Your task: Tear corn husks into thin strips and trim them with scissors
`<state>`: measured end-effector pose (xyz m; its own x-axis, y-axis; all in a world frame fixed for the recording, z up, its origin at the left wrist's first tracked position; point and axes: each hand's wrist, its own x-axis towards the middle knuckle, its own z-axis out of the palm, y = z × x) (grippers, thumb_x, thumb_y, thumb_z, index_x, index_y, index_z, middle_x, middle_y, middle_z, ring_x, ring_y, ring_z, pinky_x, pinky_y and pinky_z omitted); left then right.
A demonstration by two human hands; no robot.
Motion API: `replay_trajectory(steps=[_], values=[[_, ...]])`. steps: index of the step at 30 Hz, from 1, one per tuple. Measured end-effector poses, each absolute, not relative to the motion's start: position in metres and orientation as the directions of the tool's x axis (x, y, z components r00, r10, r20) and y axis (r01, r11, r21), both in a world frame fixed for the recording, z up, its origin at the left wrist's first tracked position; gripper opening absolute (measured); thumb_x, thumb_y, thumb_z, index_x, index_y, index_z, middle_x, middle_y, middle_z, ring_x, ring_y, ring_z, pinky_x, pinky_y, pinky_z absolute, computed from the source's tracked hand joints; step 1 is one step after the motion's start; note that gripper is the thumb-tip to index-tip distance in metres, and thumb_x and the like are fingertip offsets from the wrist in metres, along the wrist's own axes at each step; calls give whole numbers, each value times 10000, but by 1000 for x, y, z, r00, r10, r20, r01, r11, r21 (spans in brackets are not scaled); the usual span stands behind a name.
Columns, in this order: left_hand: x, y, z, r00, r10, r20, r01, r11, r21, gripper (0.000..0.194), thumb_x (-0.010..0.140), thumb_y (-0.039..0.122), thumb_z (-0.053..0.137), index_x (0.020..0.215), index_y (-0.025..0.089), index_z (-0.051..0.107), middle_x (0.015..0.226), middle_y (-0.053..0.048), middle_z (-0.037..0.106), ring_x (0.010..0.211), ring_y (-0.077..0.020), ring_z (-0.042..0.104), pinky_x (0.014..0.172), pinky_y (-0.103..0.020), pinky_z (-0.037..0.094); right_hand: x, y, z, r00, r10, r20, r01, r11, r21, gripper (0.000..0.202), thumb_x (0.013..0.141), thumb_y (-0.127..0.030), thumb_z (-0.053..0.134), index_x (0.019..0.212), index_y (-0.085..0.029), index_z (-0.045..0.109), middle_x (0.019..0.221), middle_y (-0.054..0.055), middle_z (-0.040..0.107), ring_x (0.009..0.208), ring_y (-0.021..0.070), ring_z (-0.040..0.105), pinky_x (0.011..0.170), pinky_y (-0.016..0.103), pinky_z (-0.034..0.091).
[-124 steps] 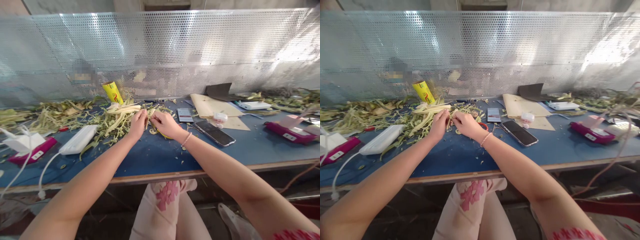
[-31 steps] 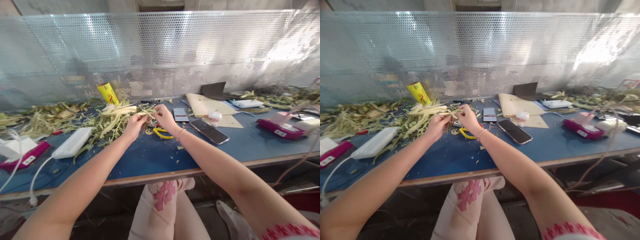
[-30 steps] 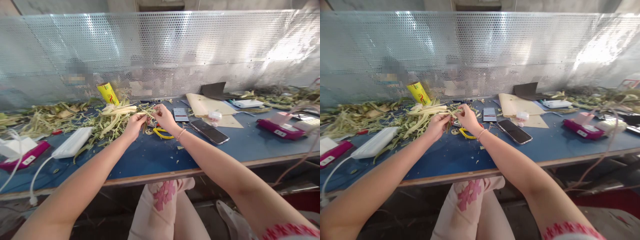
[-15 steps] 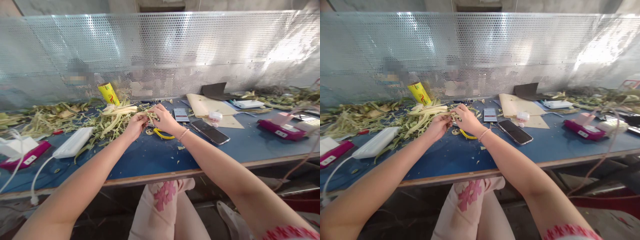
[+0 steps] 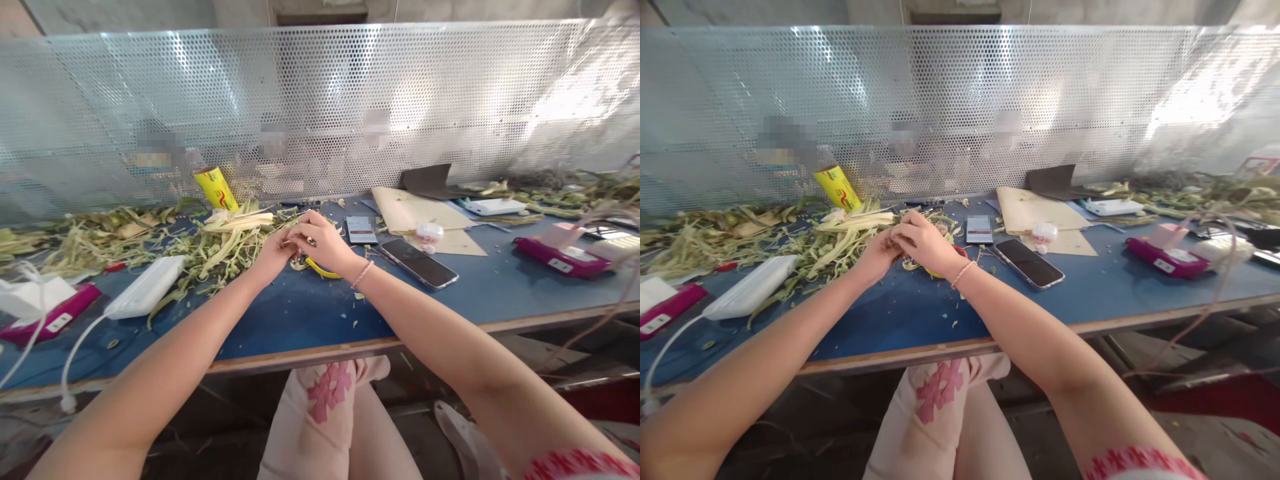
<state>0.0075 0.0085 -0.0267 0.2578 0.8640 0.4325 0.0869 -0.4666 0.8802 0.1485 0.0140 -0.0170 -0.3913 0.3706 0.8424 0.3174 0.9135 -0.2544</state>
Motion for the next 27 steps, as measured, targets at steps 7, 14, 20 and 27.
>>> replay_trajectory(steps=[7,14,20,27], values=[[12,5,-23,273,911,311,-169,-273,947,142,626,145,627,739,177,547,633,43,493,483,-53,435,472,-211,321,148,13,-10,-165,664,729,243,744,-622,66,750,-176,523,759,-161,586,735,5,560,639,95,486,608,233,414],[11,3,-17,256,942,217,-331,-126,935,165,606,110,620,722,171,519,637,39,518,481,-60,469,453,-205,356,150,20,-11,-162,724,670,196,689,-698,118,707,-147,520,773,-170,615,755,9,600,681,105,542,646,250,449],[9,2,-14,200,944,261,-337,-184,923,156,639,134,641,716,170,510,581,47,505,473,-54,462,463,-192,374,156,24,-13,-229,607,761,295,788,-540,126,751,-151,555,768,-181,676,810,38,638,781,130,581,720,279,477],[9,1,-10,126,965,229,-316,-180,932,132,695,170,652,722,153,524,600,29,557,501,-40,494,470,-154,396,160,29,-16,-291,472,832,347,862,-368,198,797,-153,524,873,-198,701,939,59,645,878,142,592,828,316,482]])
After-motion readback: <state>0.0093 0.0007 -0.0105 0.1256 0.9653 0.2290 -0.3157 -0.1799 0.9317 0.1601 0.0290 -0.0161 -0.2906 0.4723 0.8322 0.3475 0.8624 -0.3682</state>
